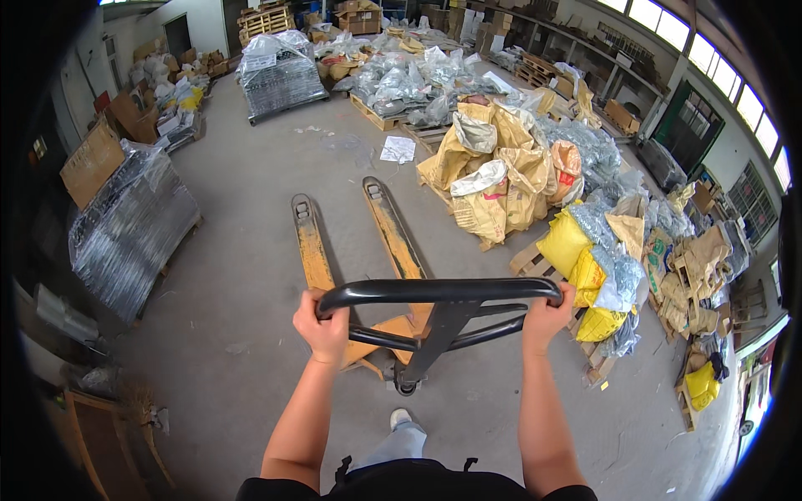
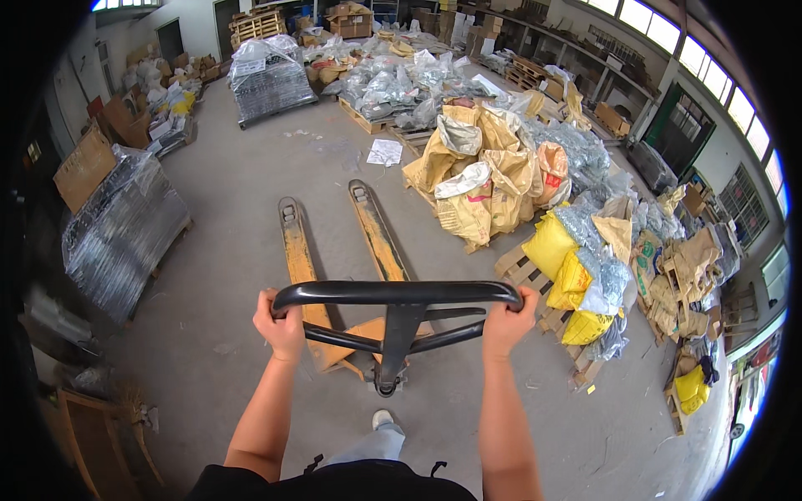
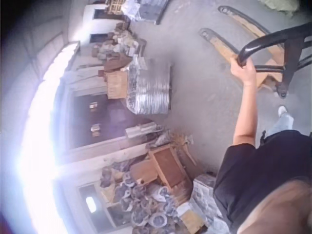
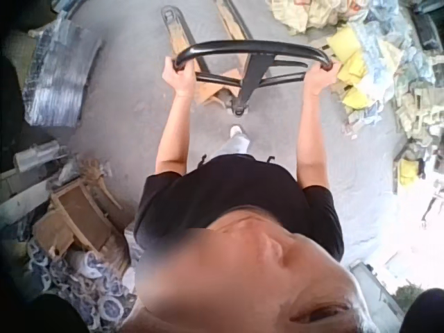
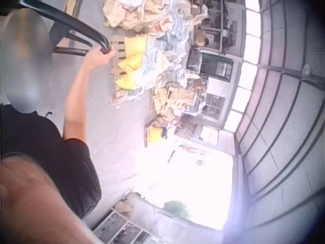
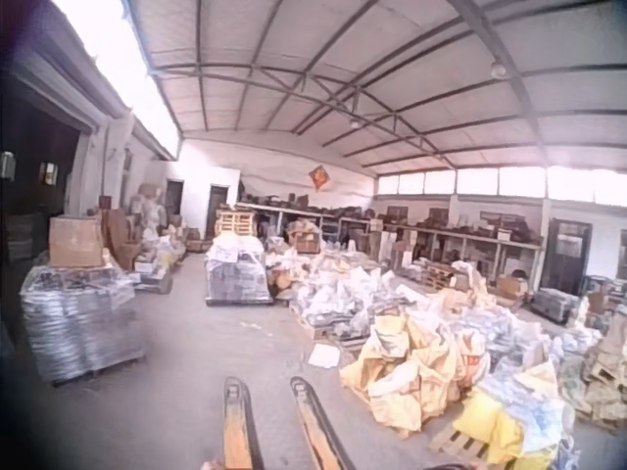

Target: The person uses a manual pallet jack to lift and move a large, shrink-wrapped pallet of materials through a warehouse. They navigate around other stacked goods, position the pallet, and then release the load before walking away.

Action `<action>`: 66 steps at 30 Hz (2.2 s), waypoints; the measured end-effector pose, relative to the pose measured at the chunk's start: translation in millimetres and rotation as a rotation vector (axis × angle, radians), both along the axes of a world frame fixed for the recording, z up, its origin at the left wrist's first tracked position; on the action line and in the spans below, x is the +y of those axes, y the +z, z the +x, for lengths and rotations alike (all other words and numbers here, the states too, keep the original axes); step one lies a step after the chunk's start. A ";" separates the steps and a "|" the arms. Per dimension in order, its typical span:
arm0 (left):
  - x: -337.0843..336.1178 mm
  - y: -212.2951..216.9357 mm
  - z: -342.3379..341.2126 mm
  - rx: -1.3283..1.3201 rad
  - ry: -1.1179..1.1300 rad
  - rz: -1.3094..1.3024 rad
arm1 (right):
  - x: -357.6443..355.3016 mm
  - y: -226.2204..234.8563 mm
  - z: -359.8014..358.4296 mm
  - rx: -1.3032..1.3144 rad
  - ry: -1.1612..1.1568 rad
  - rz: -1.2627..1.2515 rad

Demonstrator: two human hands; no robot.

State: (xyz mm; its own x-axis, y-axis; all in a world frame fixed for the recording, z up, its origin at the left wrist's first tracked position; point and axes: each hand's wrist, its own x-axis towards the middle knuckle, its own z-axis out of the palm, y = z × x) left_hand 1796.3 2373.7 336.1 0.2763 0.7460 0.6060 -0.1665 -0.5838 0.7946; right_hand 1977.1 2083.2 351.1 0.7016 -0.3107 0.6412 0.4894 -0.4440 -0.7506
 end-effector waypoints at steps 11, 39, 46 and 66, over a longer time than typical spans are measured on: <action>125.2 7.8 162.3 -0.016 0.146 0.184 | 172.7 -6.7 225.9 -0.027 0.147 0.091; 564.0 2.1 649.1 -0.032 0.456 0.054 | 674.6 -9.5 752.2 0.007 0.508 0.199; 715.0 2.2 734.0 0.006 0.458 0.127 | 820.9 -8.4 835.7 0.037 0.459 0.184; 1291.7 39.7 1046.2 0.825 0.863 0.182 | 1412.2 18.2 1180.4 -0.091 0.655 -0.250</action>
State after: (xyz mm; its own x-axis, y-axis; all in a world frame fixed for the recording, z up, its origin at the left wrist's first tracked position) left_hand 2842.6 3665.3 375.8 0.0823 0.7978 0.5973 0.8520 -0.3672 0.3731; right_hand 3157.5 3495.4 369.2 0.6336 0.3218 0.7035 0.7712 -0.1903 -0.6075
